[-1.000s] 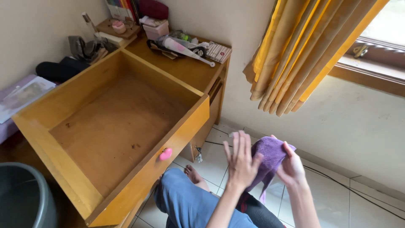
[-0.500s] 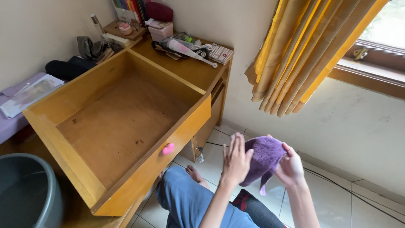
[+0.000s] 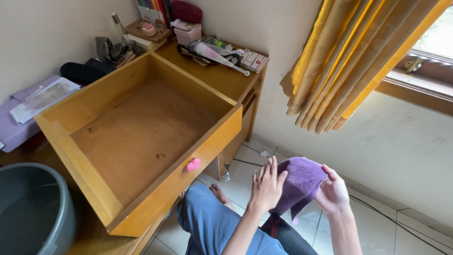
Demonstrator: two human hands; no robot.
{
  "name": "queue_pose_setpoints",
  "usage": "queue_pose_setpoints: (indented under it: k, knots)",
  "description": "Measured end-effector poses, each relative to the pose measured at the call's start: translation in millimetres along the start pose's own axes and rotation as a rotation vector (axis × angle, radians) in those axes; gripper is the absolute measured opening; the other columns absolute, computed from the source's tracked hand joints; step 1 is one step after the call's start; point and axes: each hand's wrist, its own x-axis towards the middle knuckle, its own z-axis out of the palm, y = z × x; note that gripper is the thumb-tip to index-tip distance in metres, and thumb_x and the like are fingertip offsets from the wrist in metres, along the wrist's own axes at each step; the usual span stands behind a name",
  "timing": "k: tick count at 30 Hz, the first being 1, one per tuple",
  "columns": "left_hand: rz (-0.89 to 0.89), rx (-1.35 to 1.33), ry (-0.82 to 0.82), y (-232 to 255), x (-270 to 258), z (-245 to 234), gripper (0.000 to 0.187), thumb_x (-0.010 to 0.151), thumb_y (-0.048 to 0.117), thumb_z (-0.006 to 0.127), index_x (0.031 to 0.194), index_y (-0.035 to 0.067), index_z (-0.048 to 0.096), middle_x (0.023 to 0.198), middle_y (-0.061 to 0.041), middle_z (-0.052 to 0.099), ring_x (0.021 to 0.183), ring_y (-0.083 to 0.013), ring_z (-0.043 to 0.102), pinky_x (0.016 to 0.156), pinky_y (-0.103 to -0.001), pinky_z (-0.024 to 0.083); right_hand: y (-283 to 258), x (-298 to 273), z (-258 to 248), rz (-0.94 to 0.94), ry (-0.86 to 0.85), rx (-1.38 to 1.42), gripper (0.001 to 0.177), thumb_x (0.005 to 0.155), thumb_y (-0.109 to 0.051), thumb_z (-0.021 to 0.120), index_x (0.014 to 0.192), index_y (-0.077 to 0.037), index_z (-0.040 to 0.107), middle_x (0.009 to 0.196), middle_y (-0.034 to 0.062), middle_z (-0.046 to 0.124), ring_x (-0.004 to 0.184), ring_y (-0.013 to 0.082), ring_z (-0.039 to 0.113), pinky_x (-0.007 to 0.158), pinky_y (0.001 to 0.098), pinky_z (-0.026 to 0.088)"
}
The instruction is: Cleaning a wooden drawer with a cloth and then placing notebooks and folders inside to organize them.
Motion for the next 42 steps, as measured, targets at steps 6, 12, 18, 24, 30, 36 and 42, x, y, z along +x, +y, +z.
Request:
queue_pose_setpoints:
  k: [6,12,18,24,30,36,42]
  knots:
    - [0.678,0.060,0.053,26.2,-10.9,17.5,0.085,0.104,0.063,-0.003,0.162,0.007,0.023,0.170,-0.013,0.026,0.159,-0.0334,0.022,0.128,-0.058,0.012,27.8,33.0,-28.6,0.016,0.042,0.013,0.027,0.108,-0.030,0.051,0.094,-0.015,0.068,0.082,-0.0016,0.069,0.081,0.0145,0.067,0.076,0.0288,0.053]
    - [0.406,0.115,-0.036,15.6,5.1,8.3,0.078,0.101,0.061,0.000,0.163,0.015,0.018,0.173,-0.002,0.013,0.158,-0.0266,0.015,0.127,-0.057,0.004,26.5,19.9,-26.1,0.091,-0.017,-0.068,0.036,0.110,-0.040,0.049,0.106,-0.011,0.070,0.086,0.0046,0.073,0.075,0.0172,0.064,0.077,0.0380,0.046]
    - [0.039,-0.459,-0.282,5.9,1.3,-30.2,0.077,0.092,0.059,0.042,0.158,0.019,0.035,0.165,-0.008,0.035,0.151,-0.0274,0.031,0.120,-0.054,0.026,11.8,-10.9,26.7,0.156,0.174,-0.383,0.029,0.099,-0.038,0.059,0.112,-0.013,0.056,0.105,0.0134,0.059,0.094,0.0285,0.053,0.085,0.0450,0.040]
    - [0.035,-0.231,0.000,15.8,7.5,-26.5,0.050,0.077,0.060,0.076,0.077,0.011,0.068,0.071,-0.006,0.069,0.063,-0.0209,0.060,0.058,-0.037,0.044,18.7,-5.5,34.4,-0.082,0.054,-0.688,0.028,0.101,-0.033,0.063,0.102,-0.005,0.067,0.091,0.0083,0.070,0.078,0.0202,0.064,0.065,0.0306,0.046]
    - [0.179,-0.354,0.100,-11.6,21.2,-1.0,0.020,0.096,0.026,0.073,0.102,0.007,0.078,0.085,-0.009,0.077,0.071,-0.0211,0.067,0.060,-0.039,0.052,5.4,-14.5,55.8,-0.274,0.270,-0.936,0.022,0.087,-0.025,0.081,0.091,-0.004,0.076,0.075,0.0086,0.071,0.067,0.0201,0.066,0.060,0.0325,0.053]
    - [0.020,-0.710,0.179,0.5,16.7,-21.5,0.026,0.084,0.035,0.084,0.079,0.010,0.078,0.075,0.001,0.076,0.070,-0.0082,0.068,0.065,-0.025,0.053,-10.2,-19.8,35.2,-0.150,-0.056,-0.753,0.025,0.090,-0.010,0.074,0.113,0.001,0.077,0.078,0.0091,0.073,0.065,0.0200,0.067,0.060,0.0306,0.054]
    - [0.036,-0.705,-0.043,28.5,-6.0,-47.5,0.041,0.065,0.035,0.095,0.094,0.012,0.078,0.081,-0.005,0.074,0.079,-0.0106,0.064,0.075,-0.024,0.051,4.2,-31.2,68.0,-0.340,0.167,-0.731,0.017,0.077,-0.007,0.090,0.086,0.000,0.077,0.068,0.0079,0.068,0.059,0.0140,0.063,0.054,0.0277,0.052]
